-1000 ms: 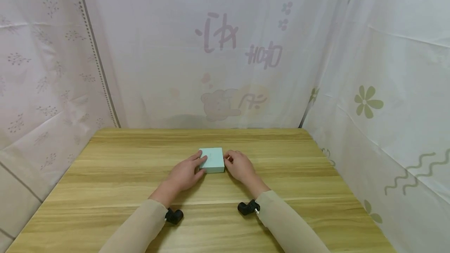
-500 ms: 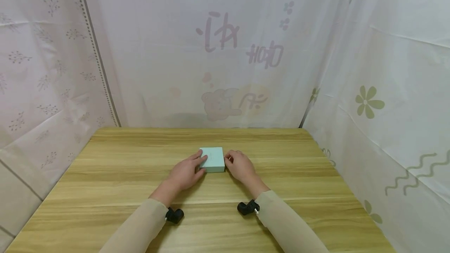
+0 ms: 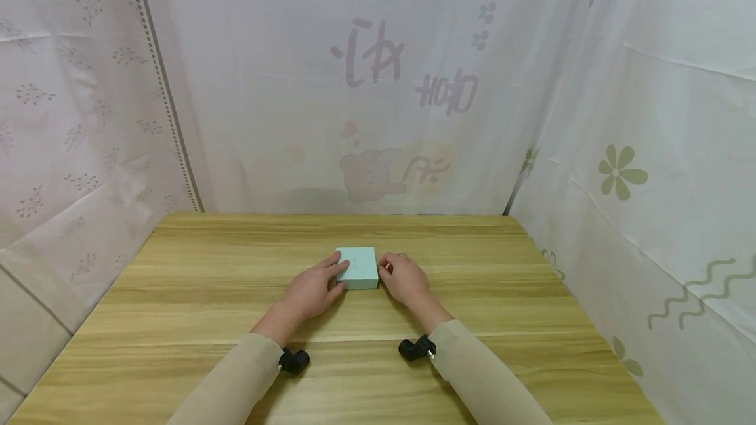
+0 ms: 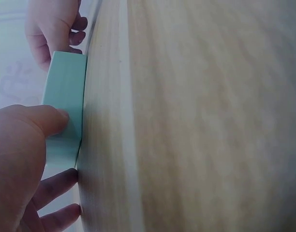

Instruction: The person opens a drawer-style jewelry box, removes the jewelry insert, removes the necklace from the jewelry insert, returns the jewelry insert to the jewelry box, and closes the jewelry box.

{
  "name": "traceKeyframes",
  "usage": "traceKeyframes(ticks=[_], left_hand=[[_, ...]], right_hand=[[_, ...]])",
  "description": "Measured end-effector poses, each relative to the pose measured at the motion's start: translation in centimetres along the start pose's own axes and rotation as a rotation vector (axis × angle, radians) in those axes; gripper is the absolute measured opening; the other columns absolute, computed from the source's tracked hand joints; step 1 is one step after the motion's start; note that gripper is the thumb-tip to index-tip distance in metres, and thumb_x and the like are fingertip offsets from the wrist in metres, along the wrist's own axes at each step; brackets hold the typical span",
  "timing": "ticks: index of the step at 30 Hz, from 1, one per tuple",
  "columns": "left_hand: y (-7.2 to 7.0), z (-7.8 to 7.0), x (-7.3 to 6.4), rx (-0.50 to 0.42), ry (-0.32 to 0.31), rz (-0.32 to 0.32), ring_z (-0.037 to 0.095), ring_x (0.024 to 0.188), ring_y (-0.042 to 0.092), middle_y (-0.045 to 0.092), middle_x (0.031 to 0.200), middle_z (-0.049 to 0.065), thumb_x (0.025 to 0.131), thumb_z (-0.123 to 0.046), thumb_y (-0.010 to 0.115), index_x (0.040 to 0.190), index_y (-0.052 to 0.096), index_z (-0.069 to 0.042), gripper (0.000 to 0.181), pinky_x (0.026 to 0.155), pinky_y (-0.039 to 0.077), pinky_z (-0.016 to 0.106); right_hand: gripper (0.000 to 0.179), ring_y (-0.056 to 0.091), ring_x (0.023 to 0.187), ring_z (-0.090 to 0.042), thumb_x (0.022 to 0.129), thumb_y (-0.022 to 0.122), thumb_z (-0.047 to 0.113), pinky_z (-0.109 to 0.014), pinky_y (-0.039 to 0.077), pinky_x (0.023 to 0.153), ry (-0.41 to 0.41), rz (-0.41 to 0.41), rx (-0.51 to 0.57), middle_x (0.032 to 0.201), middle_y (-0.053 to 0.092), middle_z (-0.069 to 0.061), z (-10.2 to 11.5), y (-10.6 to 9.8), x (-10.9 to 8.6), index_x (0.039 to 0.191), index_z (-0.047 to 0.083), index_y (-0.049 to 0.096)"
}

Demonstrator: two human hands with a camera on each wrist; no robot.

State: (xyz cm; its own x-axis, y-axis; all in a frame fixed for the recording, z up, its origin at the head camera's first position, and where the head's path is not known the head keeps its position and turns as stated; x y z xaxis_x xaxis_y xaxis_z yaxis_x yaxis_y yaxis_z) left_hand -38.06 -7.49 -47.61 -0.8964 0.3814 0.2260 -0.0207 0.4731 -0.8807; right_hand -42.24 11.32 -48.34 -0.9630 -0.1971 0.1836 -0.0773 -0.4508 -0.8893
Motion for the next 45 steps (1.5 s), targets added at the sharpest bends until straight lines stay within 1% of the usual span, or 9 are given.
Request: traceKeyframes(ticks=[9,14,19,25,31,38,45], left_hand=[[0.2,0.1,0.0,0.002,-0.007,0.003,0.037,0.150,0.058,0.047,0.173,0.014,0.108,-0.029,0.074,0.159,0.061,-0.015,0.055,0.118,0.054,0.055],[0.2,0.0,0.0,-0.011,-0.004,0.005,0.038,0.151,0.057,0.047,0.173,0.014,0.108,-0.029,0.074,0.159,0.060,-0.014,0.055,0.118,0.053,0.056],[0.1,-0.1,0.0,-0.009,0.000,0.011,0.038,0.151,0.057,0.046,0.173,0.015,0.109,-0.029,0.073,0.160,0.059,-0.014,0.055,0.118,0.053,0.056],[0.0,-0.1,0.1,-0.010,-0.007,0.008,0.038,0.151,0.057,0.046,0.173,0.015,0.108,-0.029,0.073,0.160,0.060,-0.015,0.055,0.118,0.053,0.056],[0.0,0.0,0.1,-0.008,-0.008,-0.003,0.037,0.150,0.058,0.048,0.172,0.014,0.107,-0.028,0.075,0.159,0.061,-0.015,0.055,0.117,0.054,0.055],[0.1,0.2,0.1,0.004,-0.010,0.006,0.036,0.152,0.057,0.047,0.173,0.013,0.108,-0.030,0.074,0.160,0.060,-0.016,0.055,0.118,0.054,0.054],[0.1,0.2,0.0,0.004,-0.009,0.011,0.036,0.153,0.055,0.046,0.173,0.013,0.108,-0.030,0.073,0.160,0.059,-0.016,0.055,0.119,0.053,0.055]], right_hand=[[0.011,0.060,0.080,-0.014,0.110,0.067,0.026,-0.034,0.053,0.071,0.002,-0.007,-0.010,0.093,0.066,0.001,0.1,0.1,-0.1,0.108,0.020,0.075],[0.010,0.060,0.079,-0.015,0.110,0.067,0.025,-0.033,0.052,0.069,0.002,-0.008,-0.014,0.092,0.066,0.000,0.2,-0.1,-0.3,0.108,0.019,0.075],[0.010,0.060,0.078,-0.015,0.111,0.067,0.027,-0.033,0.051,0.067,0.019,0.002,-0.017,0.094,0.066,-0.001,0.1,-0.3,-0.4,0.108,0.020,0.074],[0.012,0.059,0.077,-0.016,0.111,0.066,0.029,-0.032,0.050,0.066,0.040,0.010,-0.025,0.097,0.066,-0.002,-0.1,-0.4,-0.4,0.110,0.020,0.074],[0.012,0.059,0.077,-0.015,0.111,0.065,0.029,-0.031,0.048,0.064,0.048,0.014,-0.039,0.096,0.066,-0.001,-0.5,-0.4,-0.2,0.111,0.021,0.074],[0.011,0.059,0.077,-0.015,0.111,0.065,0.029,-0.032,0.048,0.064,0.044,0.012,-0.044,0.096,0.066,0.000,-0.8,-0.4,-0.1,0.110,0.021,0.073],[0.012,0.059,0.076,-0.016,0.111,0.065,0.029,-0.032,0.048,0.064,0.049,0.012,-0.043,0.096,0.066,-0.001,-0.8,-0.8,-0.4,0.109,0.020,0.073]])
Point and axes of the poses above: each hand's wrist, its own x-axis towards the middle knuckle, its own y-axis out of the palm, z = x × y, the point moved 10 cm from there along x, towards the middle knuckle
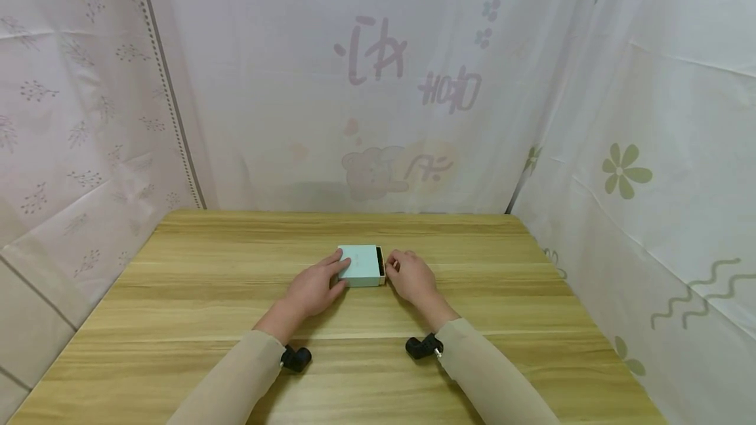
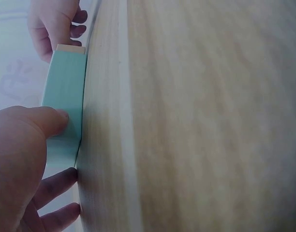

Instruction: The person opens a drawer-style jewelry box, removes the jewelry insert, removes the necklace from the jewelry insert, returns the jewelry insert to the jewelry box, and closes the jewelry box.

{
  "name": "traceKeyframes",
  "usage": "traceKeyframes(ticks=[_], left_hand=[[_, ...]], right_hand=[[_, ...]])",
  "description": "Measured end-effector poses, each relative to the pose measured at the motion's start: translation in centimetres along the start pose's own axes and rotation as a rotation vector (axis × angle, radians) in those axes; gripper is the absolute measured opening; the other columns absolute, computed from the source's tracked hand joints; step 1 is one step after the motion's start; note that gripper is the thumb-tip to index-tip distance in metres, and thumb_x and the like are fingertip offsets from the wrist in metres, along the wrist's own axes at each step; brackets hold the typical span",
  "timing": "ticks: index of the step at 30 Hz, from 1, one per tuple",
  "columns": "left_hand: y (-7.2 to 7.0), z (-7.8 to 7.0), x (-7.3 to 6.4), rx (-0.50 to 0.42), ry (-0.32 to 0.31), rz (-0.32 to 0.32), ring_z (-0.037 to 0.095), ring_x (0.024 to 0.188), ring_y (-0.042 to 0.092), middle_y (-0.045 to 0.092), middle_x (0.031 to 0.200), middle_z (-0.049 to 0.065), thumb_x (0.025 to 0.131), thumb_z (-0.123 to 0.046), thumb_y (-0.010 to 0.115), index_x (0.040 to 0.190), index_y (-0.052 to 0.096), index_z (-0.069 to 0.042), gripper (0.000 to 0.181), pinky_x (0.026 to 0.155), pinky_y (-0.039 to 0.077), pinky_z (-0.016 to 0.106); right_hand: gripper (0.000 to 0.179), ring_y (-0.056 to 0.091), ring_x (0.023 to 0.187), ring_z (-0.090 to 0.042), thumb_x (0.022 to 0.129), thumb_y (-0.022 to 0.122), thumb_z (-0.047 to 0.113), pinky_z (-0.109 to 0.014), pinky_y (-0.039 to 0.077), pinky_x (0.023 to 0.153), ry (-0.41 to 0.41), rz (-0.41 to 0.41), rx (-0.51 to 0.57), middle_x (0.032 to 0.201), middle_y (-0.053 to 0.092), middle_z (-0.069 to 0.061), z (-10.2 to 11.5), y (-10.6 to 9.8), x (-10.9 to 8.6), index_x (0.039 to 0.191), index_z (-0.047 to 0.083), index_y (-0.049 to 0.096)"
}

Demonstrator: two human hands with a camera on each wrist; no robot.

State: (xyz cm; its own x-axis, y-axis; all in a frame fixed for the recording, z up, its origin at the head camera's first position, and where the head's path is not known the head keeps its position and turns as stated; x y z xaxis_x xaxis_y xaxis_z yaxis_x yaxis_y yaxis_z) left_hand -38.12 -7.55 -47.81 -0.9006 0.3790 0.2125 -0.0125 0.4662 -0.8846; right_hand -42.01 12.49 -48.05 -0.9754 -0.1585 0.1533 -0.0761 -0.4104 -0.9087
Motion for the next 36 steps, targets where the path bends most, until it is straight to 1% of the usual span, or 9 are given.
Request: traceKeyframes(ticks=[11,17,24,36], left_hand=[[0.0,0.0,-0.1,-0.021,-0.009,0.014,0.037,0.154,0.054,0.044,0.175,0.013,0.109,-0.029,0.071,0.161,0.058,-0.016,0.055,0.120,0.051,0.056],[0.2,0.1,-0.1,-0.013,-0.006,0.022,0.036,0.154,0.054,0.043,0.176,0.012,0.110,-0.030,0.070,0.163,0.056,-0.017,0.055,0.121,0.051,0.055],[0.3,0.2,-0.1,-0.012,-0.001,0.028,0.036,0.154,0.053,0.042,0.176,0.012,0.111,-0.029,0.069,0.163,0.055,-0.016,0.056,0.121,0.050,0.055],[0.2,0.0,-0.1,-0.019,0.001,0.029,0.037,0.154,0.054,0.042,0.176,0.013,0.111,-0.027,0.068,0.163,0.056,-0.016,0.054,0.122,0.050,0.056]], right_hand=[[0.011,0.060,0.077,-0.017,0.111,0.065,0.028,-0.033,0.049,0.065,0.006,-0.013,-0.001,0.096,0.067,-0.002,-0.7,-0.4,-0.1,0.107,0.021,0.073],[0.011,0.057,0.075,-0.017,0.111,0.065,0.028,-0.033,0.048,0.066,0.021,-0.009,-0.005,0.096,0.066,-0.002,-1.2,-0.4,-0.2,0.108,0.020,0.072],[0.011,0.058,0.077,-0.017,0.111,0.065,0.028,-0.033,0.049,0.066,0.027,-0.012,-0.014,0.100,0.067,-0.002,-1.9,-0.7,-0.2,0.108,0.020,0.073],[0.010,0.060,0.079,-0.018,0.111,0.065,0.027,-0.035,0.051,0.068,0.036,-0.015,-0.022,0.097,0.067,-0.002,-2.9,-1.1,-0.4,0.108,0.020,0.072]])
Point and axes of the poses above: each hand's wrist, its own x-axis towards the middle knuckle, its own y-axis out of the palm, z = x × y, the point moved 10 cm from there along x, towards the middle knuckle
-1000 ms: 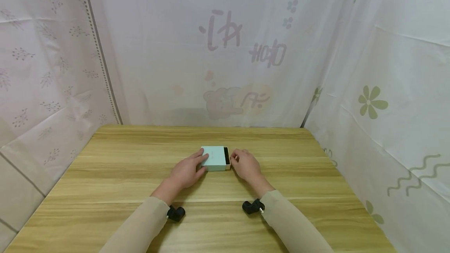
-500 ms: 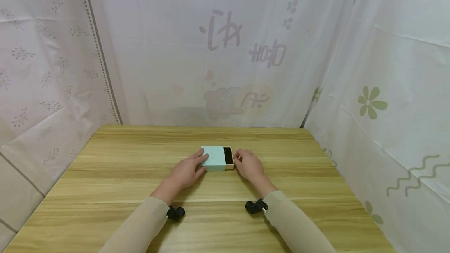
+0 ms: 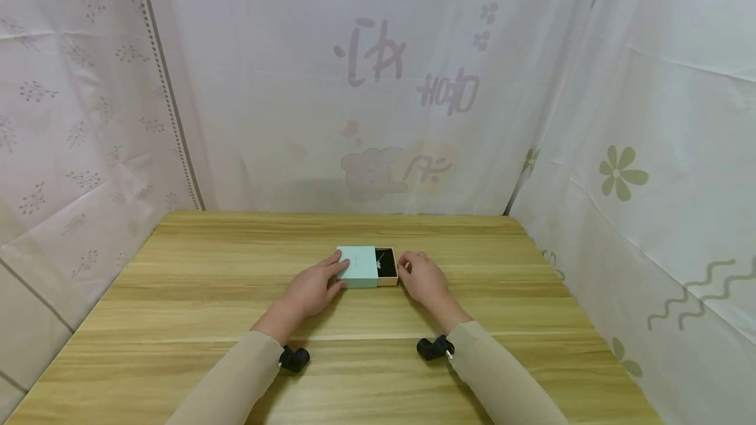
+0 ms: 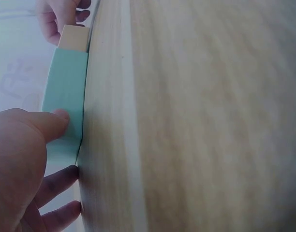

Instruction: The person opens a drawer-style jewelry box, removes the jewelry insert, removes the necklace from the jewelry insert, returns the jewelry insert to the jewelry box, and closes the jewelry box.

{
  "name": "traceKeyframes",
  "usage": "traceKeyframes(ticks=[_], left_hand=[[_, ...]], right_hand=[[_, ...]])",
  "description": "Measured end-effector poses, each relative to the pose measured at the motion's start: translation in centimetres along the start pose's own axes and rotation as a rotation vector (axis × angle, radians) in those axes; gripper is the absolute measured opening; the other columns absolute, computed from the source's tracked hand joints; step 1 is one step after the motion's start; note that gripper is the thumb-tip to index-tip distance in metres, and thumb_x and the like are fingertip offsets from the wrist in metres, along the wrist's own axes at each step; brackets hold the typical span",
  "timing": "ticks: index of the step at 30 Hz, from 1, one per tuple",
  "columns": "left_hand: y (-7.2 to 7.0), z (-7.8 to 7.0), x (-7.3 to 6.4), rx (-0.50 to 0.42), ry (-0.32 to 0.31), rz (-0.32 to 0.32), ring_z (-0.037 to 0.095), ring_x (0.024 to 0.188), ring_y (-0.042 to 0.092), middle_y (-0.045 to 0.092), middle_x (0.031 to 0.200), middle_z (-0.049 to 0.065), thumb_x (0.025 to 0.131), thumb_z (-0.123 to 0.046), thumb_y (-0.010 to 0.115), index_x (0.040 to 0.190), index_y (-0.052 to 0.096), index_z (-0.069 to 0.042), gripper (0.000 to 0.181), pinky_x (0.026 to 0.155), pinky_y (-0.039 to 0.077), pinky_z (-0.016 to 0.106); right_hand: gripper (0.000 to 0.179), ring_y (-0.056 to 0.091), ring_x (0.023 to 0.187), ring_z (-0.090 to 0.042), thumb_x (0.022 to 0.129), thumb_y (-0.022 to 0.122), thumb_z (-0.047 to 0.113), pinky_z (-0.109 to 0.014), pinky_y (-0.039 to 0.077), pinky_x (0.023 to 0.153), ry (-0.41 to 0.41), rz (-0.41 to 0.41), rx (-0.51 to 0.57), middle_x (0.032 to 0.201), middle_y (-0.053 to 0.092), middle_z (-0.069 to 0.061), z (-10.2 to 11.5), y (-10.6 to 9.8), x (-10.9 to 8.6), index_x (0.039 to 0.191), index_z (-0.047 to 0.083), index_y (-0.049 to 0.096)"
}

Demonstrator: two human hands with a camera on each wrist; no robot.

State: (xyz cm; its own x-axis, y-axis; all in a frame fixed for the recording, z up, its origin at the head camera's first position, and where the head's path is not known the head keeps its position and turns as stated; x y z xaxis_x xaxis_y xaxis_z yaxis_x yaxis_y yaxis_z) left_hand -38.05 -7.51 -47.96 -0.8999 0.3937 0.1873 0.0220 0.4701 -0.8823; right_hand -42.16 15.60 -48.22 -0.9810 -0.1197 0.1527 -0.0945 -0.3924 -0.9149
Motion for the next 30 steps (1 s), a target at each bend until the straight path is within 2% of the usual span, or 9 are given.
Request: traceKeyframes(ticks=[7,30], left_hand=[[-0.4,-0.4,-0.2,0.011,0.011,-0.014,0.038,0.150,0.057,0.045,0.174,0.016,0.110,-0.023,0.071,0.160,0.058,-0.012,0.053,0.118,0.053,0.055],[0.0,-0.1,0.0,0.013,0.003,-0.005,0.037,0.154,0.054,0.042,0.176,0.013,0.111,-0.026,0.069,0.162,0.056,-0.016,0.054,0.122,0.050,0.055]], right_hand=[[0.011,0.059,0.078,-0.018,0.110,0.065,0.027,-0.035,0.049,0.066,-0.008,-0.017,-0.005,0.097,0.067,-0.002,-0.2,-0.4,-0.2,0.106,0.019,0.072],[0.010,0.059,0.078,-0.018,0.110,0.066,0.027,-0.034,0.049,0.065,0.017,0.000,-0.025,0.097,0.066,-0.003,-1.3,-0.7,-0.1,0.110,0.020,0.073]])
Point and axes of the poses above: each hand's wrist, its own x-axis towards the middle knuckle, its own y-axis out of the palm, z = x × y, the point moved 10 cm from there along x, towards the middle knuckle
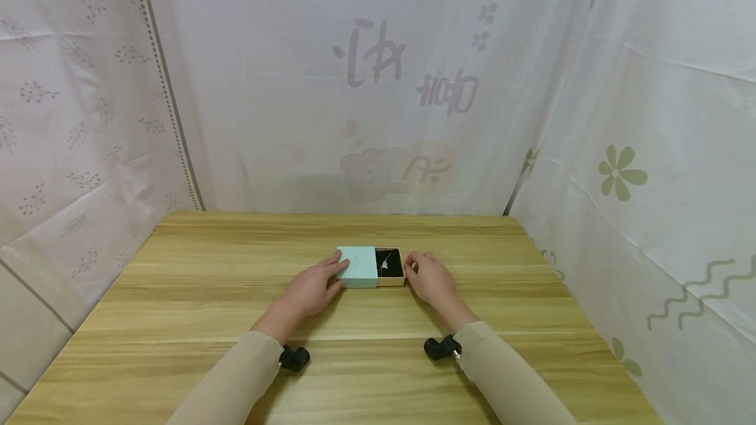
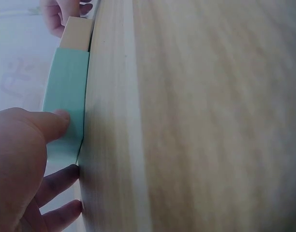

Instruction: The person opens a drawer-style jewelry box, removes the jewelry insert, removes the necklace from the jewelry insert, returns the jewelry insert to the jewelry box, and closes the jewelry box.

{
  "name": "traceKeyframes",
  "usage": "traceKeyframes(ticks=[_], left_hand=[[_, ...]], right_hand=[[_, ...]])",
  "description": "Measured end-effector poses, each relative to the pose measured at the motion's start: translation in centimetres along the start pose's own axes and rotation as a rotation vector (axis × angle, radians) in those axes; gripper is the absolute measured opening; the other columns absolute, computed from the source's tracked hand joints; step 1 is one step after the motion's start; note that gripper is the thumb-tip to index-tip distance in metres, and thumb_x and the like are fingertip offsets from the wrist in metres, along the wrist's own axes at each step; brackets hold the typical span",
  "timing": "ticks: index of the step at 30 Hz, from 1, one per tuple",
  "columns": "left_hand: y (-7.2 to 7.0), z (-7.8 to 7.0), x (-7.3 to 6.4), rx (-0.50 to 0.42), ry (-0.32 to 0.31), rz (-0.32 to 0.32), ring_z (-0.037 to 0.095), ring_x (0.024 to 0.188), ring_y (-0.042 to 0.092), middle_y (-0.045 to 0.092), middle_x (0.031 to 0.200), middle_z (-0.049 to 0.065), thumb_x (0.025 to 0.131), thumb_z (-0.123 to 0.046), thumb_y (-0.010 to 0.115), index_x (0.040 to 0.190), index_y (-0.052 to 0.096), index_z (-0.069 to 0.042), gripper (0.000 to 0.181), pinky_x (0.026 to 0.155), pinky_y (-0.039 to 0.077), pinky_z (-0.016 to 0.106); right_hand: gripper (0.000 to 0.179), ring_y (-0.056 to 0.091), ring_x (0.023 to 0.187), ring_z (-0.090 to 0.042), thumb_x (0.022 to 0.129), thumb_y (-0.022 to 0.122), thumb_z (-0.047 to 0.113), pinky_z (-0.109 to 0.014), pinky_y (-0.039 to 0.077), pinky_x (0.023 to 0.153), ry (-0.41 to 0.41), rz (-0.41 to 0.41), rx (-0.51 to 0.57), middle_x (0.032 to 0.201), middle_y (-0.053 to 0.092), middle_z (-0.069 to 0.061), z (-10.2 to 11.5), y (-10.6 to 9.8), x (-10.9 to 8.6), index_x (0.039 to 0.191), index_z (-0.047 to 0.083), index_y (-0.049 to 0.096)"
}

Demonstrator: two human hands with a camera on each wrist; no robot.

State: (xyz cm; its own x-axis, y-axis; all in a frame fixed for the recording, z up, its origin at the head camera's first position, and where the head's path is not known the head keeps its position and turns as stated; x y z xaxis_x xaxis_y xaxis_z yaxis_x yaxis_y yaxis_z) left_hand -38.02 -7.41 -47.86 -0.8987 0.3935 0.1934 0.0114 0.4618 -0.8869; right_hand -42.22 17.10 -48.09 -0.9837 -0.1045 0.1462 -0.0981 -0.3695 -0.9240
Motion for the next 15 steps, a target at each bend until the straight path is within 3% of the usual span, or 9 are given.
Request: traceKeyframes(ticks=[15], left_hand=[[0.03,0.06,0.01,0.000,0.000,0.003,0.037,0.154,0.054,0.042,0.176,0.013,0.111,-0.026,0.068,0.162,0.056,-0.016,0.053,0.122,0.050,0.055]], right_hand=[[0.008,0.061,0.079,-0.020,0.110,0.065,0.023,-0.036,0.050,0.065,-0.004,-0.003,-0.007,0.097,0.066,-0.004,-0.59,-0.49,-0.24,0.109,0.019,0.072]])
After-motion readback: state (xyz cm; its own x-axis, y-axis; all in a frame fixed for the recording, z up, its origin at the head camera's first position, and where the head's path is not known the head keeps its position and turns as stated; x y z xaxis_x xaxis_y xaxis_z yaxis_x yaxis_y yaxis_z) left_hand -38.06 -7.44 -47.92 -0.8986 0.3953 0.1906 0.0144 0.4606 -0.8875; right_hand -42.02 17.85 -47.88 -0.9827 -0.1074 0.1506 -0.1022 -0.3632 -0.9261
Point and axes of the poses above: each hand's wrist, its own x-axis towards the middle knuckle, its own y-axis out of the palm, z = x × y, the point moved 10 cm from there along x, towards the middle knuckle
